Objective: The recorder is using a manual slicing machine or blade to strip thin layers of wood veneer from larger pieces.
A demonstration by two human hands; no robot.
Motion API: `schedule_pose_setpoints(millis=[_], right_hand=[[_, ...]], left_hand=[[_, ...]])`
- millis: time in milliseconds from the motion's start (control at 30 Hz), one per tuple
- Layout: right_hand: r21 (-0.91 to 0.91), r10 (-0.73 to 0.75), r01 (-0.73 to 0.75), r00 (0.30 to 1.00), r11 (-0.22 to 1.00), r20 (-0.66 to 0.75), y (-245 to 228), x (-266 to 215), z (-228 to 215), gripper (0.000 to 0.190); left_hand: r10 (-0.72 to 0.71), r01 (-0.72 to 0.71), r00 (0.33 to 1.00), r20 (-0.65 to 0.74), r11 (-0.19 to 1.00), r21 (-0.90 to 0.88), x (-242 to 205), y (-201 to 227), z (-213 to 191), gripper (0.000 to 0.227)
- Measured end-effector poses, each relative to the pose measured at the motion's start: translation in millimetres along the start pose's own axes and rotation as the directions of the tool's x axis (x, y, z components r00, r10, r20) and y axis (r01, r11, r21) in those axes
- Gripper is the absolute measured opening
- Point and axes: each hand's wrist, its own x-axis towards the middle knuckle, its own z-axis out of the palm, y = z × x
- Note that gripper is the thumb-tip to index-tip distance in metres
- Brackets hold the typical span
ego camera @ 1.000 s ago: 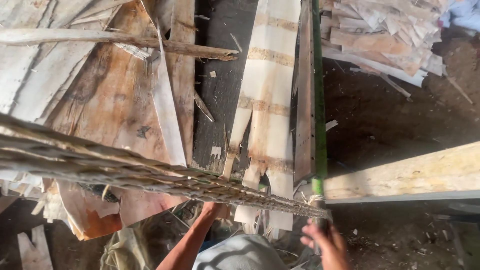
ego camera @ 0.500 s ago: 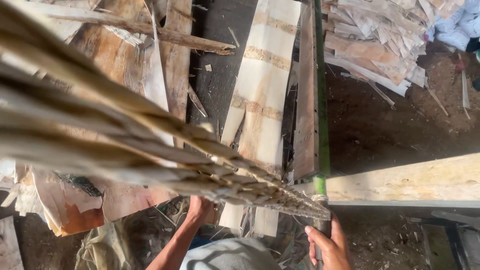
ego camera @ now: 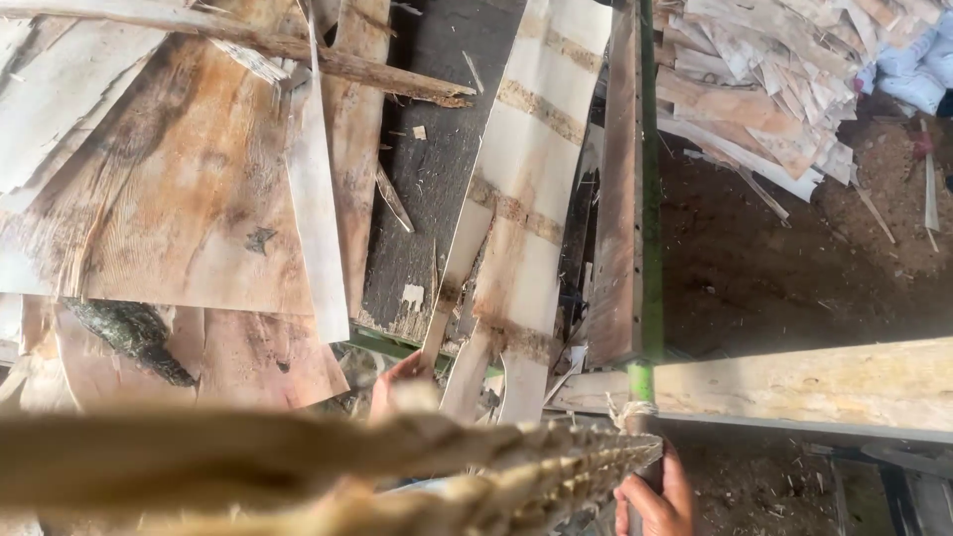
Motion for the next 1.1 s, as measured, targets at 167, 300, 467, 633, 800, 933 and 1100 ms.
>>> schedule_pose_setpoints(millis=[167, 300, 467, 633, 800, 933, 1100], right_hand=[[-0.012, 0.025, -0.024, 0.998, 1.000, 0.059, 18, 15, 1, 0.072], [-0.043, 0.121, -0.122, 0.993, 0.992, -0.014, -4, 2, 10, 0.079], [-0.058, 0.130, -0.131, 0.991, 0.990, -0.017, -8, -3, 10, 0.073], [-0.089, 0.211, -0.210, 0.977, 0.974, 0.002, 14, 8, 4, 0.078], [-0.257, 0.093, -0.099, 0.995, 0.961, -0.034, 48, 20, 30, 0.075], [-0.435, 0.143, -0.171, 0.985, 0.884, -0.096, 69, 26, 41, 0.078], [-0.516, 0.179, -0.189, 0.981, 0.835, -0.070, 26, 17, 30, 0.066]], left_hand=[[-0.331, 0.352, 0.928, -0.173, 0.929, 0.113, -6, 113, 70, 0.044], [-0.301, 0.359, 0.928, -0.217, 0.878, 0.317, -13, 100, 78, 0.039], [-0.298, 0.359, 0.924, -0.239, 0.893, 0.272, -17, 99, 86, 0.042], [-0.280, 0.336, 0.930, -0.239, 0.909, 0.245, -15, 90, 82, 0.043], [-0.278, 0.325, 0.936, -0.217, 0.918, 0.226, -17, 68, 68, 0.040], [-0.294, 0.354, 0.922, -0.253, 0.903, 0.243, -10, 66, 66, 0.046], [-0.293, 0.342, 0.931, -0.218, 0.907, 0.245, 13, 75, 75, 0.040]])
